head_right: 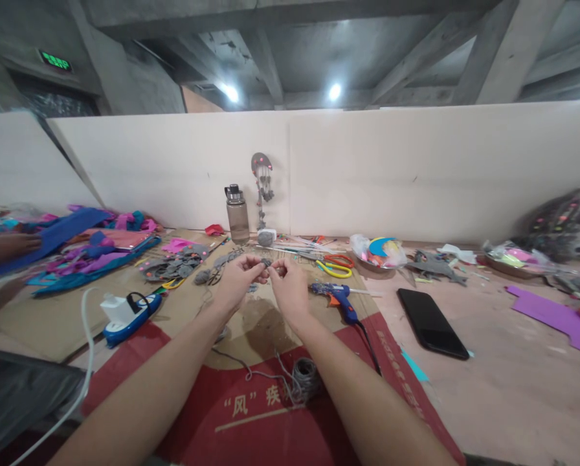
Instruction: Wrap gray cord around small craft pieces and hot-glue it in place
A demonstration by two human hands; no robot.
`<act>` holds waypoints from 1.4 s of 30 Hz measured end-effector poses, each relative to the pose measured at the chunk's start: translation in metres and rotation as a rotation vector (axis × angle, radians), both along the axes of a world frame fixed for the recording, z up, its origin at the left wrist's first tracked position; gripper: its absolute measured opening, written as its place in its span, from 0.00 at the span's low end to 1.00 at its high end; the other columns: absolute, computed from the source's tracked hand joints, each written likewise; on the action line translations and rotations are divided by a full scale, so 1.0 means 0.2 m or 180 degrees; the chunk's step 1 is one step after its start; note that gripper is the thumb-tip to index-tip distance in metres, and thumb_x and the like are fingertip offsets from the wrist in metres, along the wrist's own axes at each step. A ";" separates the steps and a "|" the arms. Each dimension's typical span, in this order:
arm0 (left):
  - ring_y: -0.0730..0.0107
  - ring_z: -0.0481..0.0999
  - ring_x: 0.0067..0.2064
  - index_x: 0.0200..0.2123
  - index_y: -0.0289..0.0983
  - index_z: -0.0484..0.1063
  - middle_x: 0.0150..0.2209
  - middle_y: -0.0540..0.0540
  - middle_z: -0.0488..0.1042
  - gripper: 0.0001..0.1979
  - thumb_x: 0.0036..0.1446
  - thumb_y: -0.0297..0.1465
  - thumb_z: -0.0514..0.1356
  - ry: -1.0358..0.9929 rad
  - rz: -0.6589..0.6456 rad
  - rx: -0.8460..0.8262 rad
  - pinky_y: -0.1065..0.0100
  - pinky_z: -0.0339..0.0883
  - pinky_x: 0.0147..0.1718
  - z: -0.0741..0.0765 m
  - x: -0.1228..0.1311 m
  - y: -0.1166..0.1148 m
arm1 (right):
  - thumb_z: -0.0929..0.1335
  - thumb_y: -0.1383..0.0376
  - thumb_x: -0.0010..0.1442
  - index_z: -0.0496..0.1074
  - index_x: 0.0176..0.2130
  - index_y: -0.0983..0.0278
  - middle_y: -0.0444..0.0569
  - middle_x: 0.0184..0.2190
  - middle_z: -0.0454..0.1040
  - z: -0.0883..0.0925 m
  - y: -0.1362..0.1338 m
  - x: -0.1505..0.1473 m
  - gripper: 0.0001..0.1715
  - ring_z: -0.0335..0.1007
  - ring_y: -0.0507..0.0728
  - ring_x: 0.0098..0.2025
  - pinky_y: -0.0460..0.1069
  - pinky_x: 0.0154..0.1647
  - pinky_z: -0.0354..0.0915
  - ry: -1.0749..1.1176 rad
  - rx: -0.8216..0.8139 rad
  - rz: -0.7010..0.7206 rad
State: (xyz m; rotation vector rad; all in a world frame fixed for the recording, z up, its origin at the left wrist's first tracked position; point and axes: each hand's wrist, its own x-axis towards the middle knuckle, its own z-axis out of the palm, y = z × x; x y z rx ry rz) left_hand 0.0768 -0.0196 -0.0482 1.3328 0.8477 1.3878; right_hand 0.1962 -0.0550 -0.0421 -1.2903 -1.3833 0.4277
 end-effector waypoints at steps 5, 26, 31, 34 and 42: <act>0.75 0.73 0.24 0.33 0.32 0.71 0.26 0.48 0.75 0.11 0.46 0.31 0.65 -0.0108 -0.0114 -0.0063 0.71 0.71 0.28 0.00 0.00 0.00 | 0.65 0.63 0.53 0.70 0.27 0.63 0.44 0.23 0.70 0.00 0.00 0.00 0.07 0.60 0.53 0.26 0.48 0.28 0.54 0.0011 -0.0040 -0.0042; 0.74 0.72 0.25 0.29 0.33 0.71 0.25 0.48 0.72 0.10 0.44 0.33 0.65 -0.0105 0.0060 -0.0019 0.74 0.65 0.22 0.00 0.01 -0.01 | 0.65 0.62 0.54 0.70 0.25 0.63 0.44 0.23 0.71 0.00 -0.01 -0.03 0.10 0.61 0.53 0.25 0.47 0.27 0.54 0.0152 -0.0184 0.0032; 0.81 0.62 0.20 0.29 0.34 0.72 0.23 0.52 0.68 0.09 0.46 0.34 0.63 0.0082 0.0239 -0.0014 0.76 0.55 0.17 -0.02 0.00 0.00 | 0.66 0.60 0.54 0.69 0.25 0.63 0.44 0.22 0.70 -0.01 0.00 -0.03 0.11 0.60 0.53 0.25 0.48 0.27 0.54 0.0045 -0.0167 -0.0075; 0.81 0.61 0.21 0.29 0.35 0.72 0.24 0.52 0.68 0.10 0.45 0.36 0.63 0.0106 0.0321 -0.0061 0.77 0.52 0.17 -0.03 0.00 0.00 | 0.66 0.59 0.54 0.69 0.25 0.62 0.44 0.22 0.70 -0.02 0.01 -0.03 0.11 0.60 0.53 0.25 0.48 0.28 0.54 0.0019 -0.0131 -0.0120; 0.81 0.57 0.19 0.27 0.35 0.71 0.19 0.54 0.63 0.11 0.44 0.37 0.64 0.0042 0.0174 -0.0359 0.76 0.48 0.16 0.00 0.01 -0.02 | 0.66 0.58 0.52 0.67 0.24 0.61 0.43 0.20 0.67 -0.01 0.00 -0.04 0.11 0.58 0.53 0.24 0.48 0.27 0.53 0.0089 -0.0164 -0.0161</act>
